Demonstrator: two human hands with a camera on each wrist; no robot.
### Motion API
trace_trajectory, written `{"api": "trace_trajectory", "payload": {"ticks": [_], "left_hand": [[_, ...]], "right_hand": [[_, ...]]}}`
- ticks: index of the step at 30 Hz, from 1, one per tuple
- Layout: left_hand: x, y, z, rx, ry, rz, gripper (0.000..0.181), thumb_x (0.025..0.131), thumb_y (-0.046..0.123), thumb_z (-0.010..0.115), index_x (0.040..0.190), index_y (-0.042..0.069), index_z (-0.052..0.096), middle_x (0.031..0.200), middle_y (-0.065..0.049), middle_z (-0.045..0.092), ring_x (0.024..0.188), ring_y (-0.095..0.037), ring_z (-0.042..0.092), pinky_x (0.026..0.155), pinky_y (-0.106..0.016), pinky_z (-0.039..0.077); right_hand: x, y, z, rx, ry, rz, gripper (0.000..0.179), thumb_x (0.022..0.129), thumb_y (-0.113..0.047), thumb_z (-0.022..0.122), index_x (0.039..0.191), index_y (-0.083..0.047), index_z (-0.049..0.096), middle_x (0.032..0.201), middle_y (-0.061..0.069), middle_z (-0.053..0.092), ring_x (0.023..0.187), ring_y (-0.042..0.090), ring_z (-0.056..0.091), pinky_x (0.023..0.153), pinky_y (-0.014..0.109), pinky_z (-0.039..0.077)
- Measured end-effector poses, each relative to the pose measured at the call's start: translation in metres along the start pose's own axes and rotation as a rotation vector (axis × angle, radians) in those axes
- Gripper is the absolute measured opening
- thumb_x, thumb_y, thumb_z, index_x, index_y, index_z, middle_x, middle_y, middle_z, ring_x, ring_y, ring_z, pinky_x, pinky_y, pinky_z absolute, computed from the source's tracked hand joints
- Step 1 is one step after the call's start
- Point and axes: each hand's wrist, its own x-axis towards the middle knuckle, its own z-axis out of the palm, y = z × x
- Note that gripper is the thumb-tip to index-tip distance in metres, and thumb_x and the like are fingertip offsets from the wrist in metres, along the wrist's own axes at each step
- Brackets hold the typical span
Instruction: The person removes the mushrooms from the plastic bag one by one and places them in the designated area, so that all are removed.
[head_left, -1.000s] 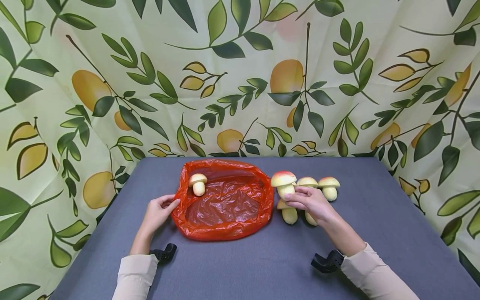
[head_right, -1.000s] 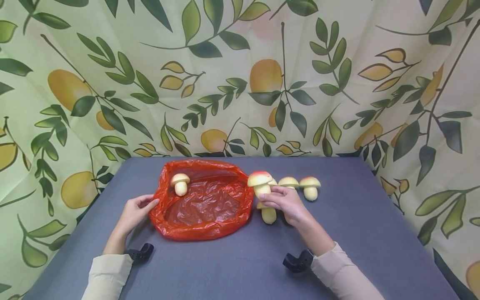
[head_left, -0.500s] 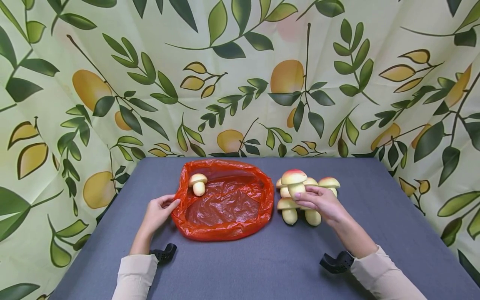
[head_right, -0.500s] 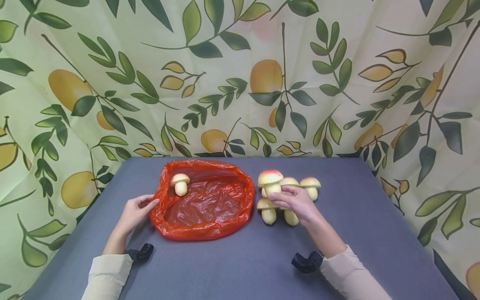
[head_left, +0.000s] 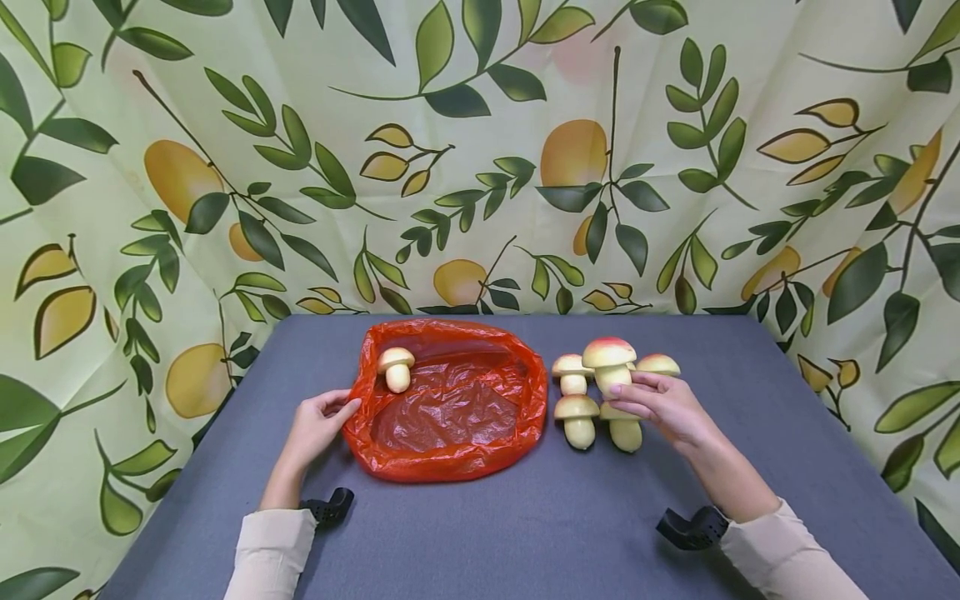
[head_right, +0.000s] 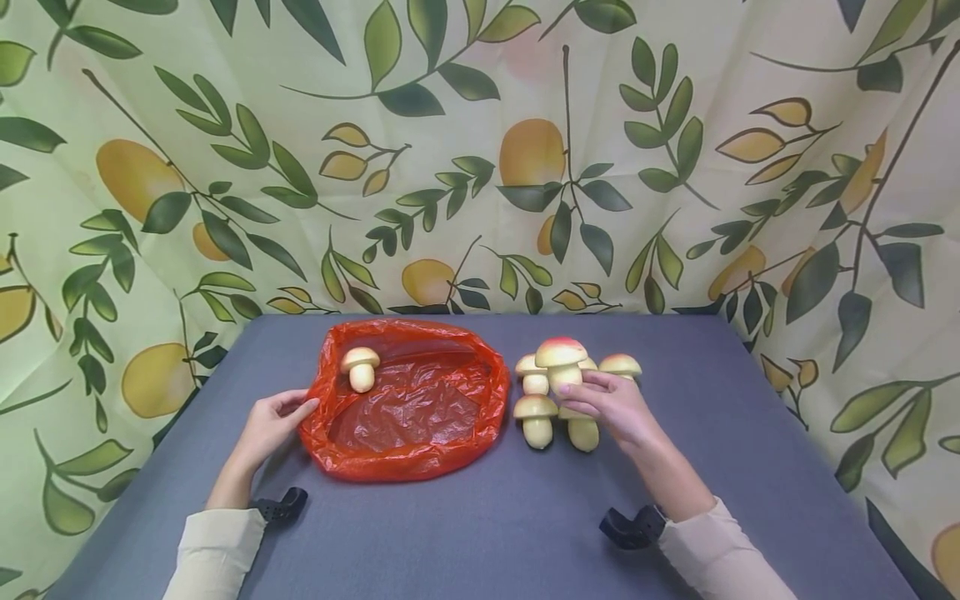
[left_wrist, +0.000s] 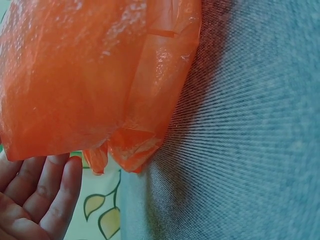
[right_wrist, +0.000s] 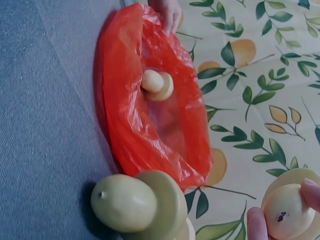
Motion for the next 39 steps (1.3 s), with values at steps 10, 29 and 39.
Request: {"api": "trace_trajectory", "payload": {"ticks": [10,29,39], "left_hand": [[0.002,0.0,0.001,0.0,0.004,0.005,0.033,0.092,0.014,0.064,0.115,-0.01,0.064,0.104,-0.028,0.069,0.072,0.014,0.055,0.069,-0.009,0.048],[-0.001,0.0,0.0,0.008,-0.004,-0.022,0.035,0.092,0.016,0.065,0.116,-0.01,0.064,0.104,-0.027,0.07,0.072,0.013,0.055,0.069,-0.009,0.048],[0.001,-0.001,-0.001,0.027,-0.005,-0.047,0.037,0.092,0.018,0.065,0.118,-0.008,0.063,0.106,-0.025,0.07,0.072,0.011,0.054,0.069,-0.009,0.047]], "right_hand": [[-0.005,0.001,-0.018,0.008,0.035,-0.01,0.081,0.094,-0.013,0.061,0.147,0.016,0.008,0.085,-0.018,0.07,0.081,-0.003,0.07,0.08,0.007,0.05],[-0.014,0.019,-0.052,0.04,0.07,-0.003,0.023,0.093,-0.012,0.062,0.114,-0.008,0.054,0.087,-0.012,0.072,0.083,0.002,0.072,0.08,0.011,0.053],[-0.016,0.029,-0.063,0.024,0.069,0.003,0.011,0.094,-0.012,0.061,0.103,-0.015,0.058,0.086,-0.012,0.073,0.084,0.002,0.072,0.08,0.011,0.052]]}}
